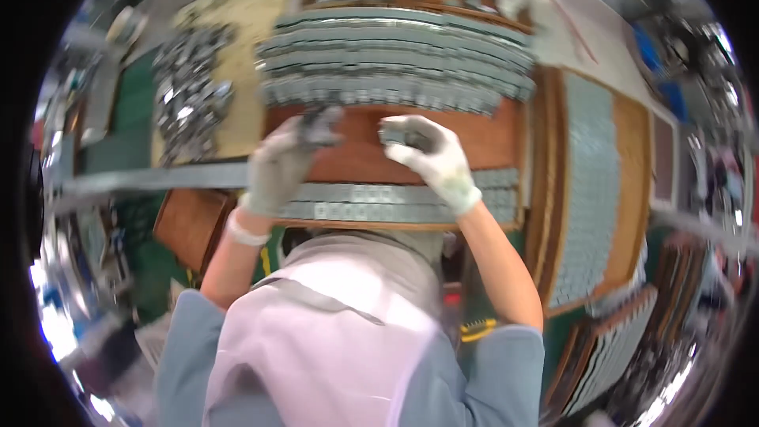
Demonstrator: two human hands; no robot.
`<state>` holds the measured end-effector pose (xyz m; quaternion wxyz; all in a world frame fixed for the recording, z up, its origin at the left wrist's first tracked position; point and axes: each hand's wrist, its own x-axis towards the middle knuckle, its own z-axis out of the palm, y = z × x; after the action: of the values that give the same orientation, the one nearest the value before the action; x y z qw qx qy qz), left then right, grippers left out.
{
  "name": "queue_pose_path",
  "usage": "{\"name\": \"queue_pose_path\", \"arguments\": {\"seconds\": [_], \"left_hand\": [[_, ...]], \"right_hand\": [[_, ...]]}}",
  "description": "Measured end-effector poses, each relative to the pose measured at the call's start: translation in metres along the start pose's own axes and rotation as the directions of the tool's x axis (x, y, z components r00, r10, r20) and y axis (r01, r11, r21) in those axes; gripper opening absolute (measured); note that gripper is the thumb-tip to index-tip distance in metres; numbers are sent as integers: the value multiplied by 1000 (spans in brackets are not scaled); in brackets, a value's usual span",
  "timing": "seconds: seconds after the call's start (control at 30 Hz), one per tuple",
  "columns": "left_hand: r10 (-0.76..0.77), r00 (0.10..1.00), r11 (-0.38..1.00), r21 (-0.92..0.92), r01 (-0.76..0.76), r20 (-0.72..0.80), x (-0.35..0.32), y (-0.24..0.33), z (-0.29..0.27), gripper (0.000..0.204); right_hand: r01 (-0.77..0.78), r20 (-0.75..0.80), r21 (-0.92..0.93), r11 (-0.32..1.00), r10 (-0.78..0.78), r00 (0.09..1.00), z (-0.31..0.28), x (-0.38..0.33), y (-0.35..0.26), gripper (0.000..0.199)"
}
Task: The person assembles parts by attaching metal brackets onto components by hand and placing the assembled units into rows inside a wooden tray.
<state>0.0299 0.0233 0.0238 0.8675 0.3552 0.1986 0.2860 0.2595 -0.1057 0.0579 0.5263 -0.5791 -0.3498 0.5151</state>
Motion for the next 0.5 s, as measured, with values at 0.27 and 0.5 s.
{"name": "queue_pose_path", "arguments": {"seconds": [0.27,0.5], "left_hand": [[-25,984,987,152,52,-178,-23,-30,-2,39],[75,975,898,439,25,-209,-19,-31,2,23]], "right_hand": [[139,3,-1,990,-139,990,52,15,17,34],[45,-4,-206,977,-47,999,48,13,13,14]]}}
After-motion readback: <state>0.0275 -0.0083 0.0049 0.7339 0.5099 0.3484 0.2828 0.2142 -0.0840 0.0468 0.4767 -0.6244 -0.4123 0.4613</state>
